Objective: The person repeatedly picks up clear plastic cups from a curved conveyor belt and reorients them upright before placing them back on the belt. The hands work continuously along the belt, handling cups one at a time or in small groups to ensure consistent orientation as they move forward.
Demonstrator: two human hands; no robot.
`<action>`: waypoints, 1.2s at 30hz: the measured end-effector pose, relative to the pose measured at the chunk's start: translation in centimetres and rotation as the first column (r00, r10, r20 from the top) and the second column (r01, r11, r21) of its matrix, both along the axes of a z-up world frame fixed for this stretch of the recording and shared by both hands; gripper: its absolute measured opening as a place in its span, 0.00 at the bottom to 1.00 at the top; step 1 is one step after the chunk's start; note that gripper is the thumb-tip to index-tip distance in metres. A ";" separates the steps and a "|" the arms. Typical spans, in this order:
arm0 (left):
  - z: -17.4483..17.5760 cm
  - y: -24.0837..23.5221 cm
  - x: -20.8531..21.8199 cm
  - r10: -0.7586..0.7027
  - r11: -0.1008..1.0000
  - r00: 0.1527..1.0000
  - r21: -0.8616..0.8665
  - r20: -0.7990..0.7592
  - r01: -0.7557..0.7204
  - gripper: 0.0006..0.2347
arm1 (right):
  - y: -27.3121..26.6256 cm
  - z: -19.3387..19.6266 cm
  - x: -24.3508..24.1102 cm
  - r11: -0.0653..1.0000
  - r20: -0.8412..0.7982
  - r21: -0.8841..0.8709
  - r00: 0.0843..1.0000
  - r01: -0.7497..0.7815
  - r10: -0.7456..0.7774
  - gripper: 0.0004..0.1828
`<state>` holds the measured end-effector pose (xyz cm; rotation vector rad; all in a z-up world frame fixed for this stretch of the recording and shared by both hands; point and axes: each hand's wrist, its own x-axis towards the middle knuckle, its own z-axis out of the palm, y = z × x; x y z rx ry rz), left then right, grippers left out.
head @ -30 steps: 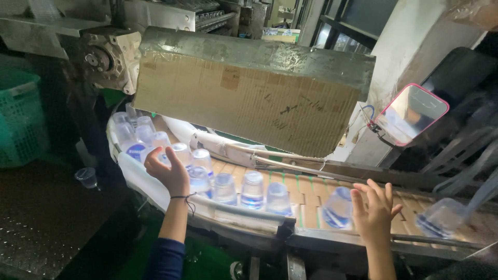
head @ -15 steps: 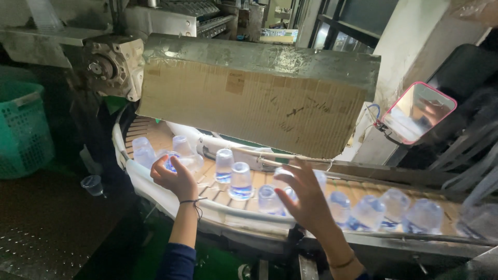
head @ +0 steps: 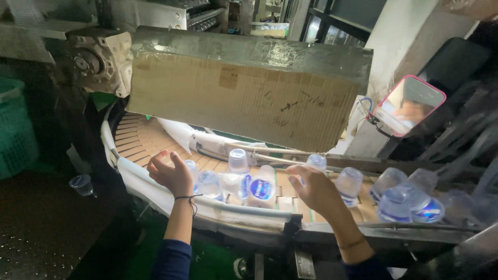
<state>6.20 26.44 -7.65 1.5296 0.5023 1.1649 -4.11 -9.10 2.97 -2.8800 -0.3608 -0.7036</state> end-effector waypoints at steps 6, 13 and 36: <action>0.1 0.4 -0.3 -0.016 1.000 0.998 0.024 -0.054 0.017 0.10 | -6.2 -3.8 9.9 0.899 -0.461 0.055 0.810 0.435 -0.364 0.40; 1.1 0.0 -0.6 -0.059 0.998 0.995 0.025 -0.085 0.061 0.09 | -19.2 -0.5 2.3 0.914 -0.044 0.010 0.914 0.404 -0.404 0.35; 3.4 -0.8 -2.4 -0.041 0.999 0.988 -0.035 -0.148 0.036 0.15 | -10.2 2.7 -5.4 0.809 -0.062 0.570 0.989 0.144 -0.132 0.44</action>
